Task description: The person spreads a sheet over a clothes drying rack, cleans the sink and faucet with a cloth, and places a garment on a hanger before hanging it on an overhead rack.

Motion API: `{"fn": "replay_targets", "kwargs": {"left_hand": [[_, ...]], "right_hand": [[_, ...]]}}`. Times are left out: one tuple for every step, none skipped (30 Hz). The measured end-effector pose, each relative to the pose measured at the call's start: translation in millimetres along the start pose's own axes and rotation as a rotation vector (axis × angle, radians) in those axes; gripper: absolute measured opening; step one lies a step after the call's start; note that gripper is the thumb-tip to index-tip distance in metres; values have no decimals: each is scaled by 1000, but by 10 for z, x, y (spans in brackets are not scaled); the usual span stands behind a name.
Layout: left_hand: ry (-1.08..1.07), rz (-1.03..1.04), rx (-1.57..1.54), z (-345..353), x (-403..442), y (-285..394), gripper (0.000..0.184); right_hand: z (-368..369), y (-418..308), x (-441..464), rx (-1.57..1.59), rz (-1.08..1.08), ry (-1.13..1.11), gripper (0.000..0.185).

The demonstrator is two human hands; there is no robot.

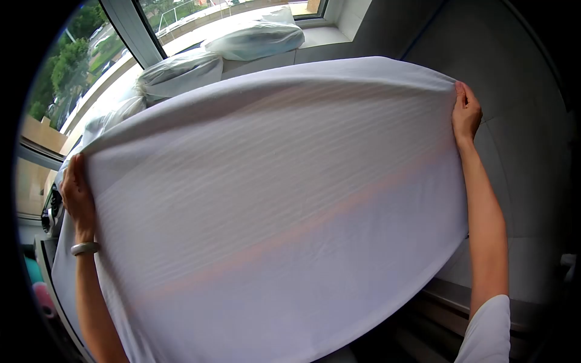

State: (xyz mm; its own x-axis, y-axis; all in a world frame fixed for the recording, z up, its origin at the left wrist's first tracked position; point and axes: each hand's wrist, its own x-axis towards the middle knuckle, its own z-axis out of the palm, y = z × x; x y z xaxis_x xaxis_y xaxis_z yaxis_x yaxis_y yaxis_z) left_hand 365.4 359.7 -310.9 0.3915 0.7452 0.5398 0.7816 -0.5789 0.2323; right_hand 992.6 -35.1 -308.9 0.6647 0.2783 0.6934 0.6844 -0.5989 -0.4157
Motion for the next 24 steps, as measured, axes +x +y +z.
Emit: {"fn": "replay_targets", "kwargs": {"left_hand": [[102,-16,-203,-38,60,72,33],[34,-26,-3,-44,129,226,35],[-39,-36,202,-74,159,341,38],[-45,168,441,77,70,311,44],[-92,197,372,278,-11,78,46],[-270,37,108,240,20,180,47],[-447,-121,-163,237,51,281,48],[-588,-72,-317,222,68,342,51],[-652,14,-429,209,-46,431,53],[-738,-98,-270,232,-63,267,51],[-837,-215,-104,390,47,-38,50],[-842,-210,-103,356,-20,61,50],[-689,-131,-184,281,-105,278,47],[-529,-56,-268,246,-170,439,44],[-527,-54,-270,210,-200,538,44],[-554,-28,-274,155,-222,624,41],[-588,-1,-279,127,-247,653,38],[-573,-15,-360,225,-271,446,36],[-576,-13,-362,235,-243,397,36],[-655,-8,-380,221,-220,371,37],[-726,-1,-399,220,-192,377,38],[-708,10,-426,301,-151,414,40],[-709,11,-428,370,-33,451,40],[-631,-75,-413,471,93,486,42]], "right_hand": [[12,-89,121,2,-2,2,40],[24,-168,230,-36,68,-112,44],[58,-198,304,-74,141,-231,47],[207,-15,342,-191,36,-351,52],[366,284,311,-310,-68,-468,56],[430,487,282,-262,46,-587,63],[318,459,267,-268,50,-577,63],[154,395,181,-176,198,-627,65],[27,337,111,-78,344,-671,66],[-58,491,82,-57,365,-731,67],[78,524,-100,14,400,-699,65],[-49,609,-331,93,431,-652,63],[-253,562,-472,-94,374,-651,60],[-409,476,-583,-281,308,-645,58],[-516,522,-691,-172,310,-590,54],[-632,596,-791,-63,311,-535,50],[-768,611,-905,-66,314,-536,50],[-908,600,-991,-19,381,-550,46],[-997,624,-1017,31,445,-557,41],[-1061,721,-1006,27,450,-557,41],[-1092,833,-951,11,393,-546,38],[-1092,924,-898,-6,336,-536,36],[-1081,683,-708,-11,268,-415,36],[-1000,392,-473,-17,196,-292,35]]}}
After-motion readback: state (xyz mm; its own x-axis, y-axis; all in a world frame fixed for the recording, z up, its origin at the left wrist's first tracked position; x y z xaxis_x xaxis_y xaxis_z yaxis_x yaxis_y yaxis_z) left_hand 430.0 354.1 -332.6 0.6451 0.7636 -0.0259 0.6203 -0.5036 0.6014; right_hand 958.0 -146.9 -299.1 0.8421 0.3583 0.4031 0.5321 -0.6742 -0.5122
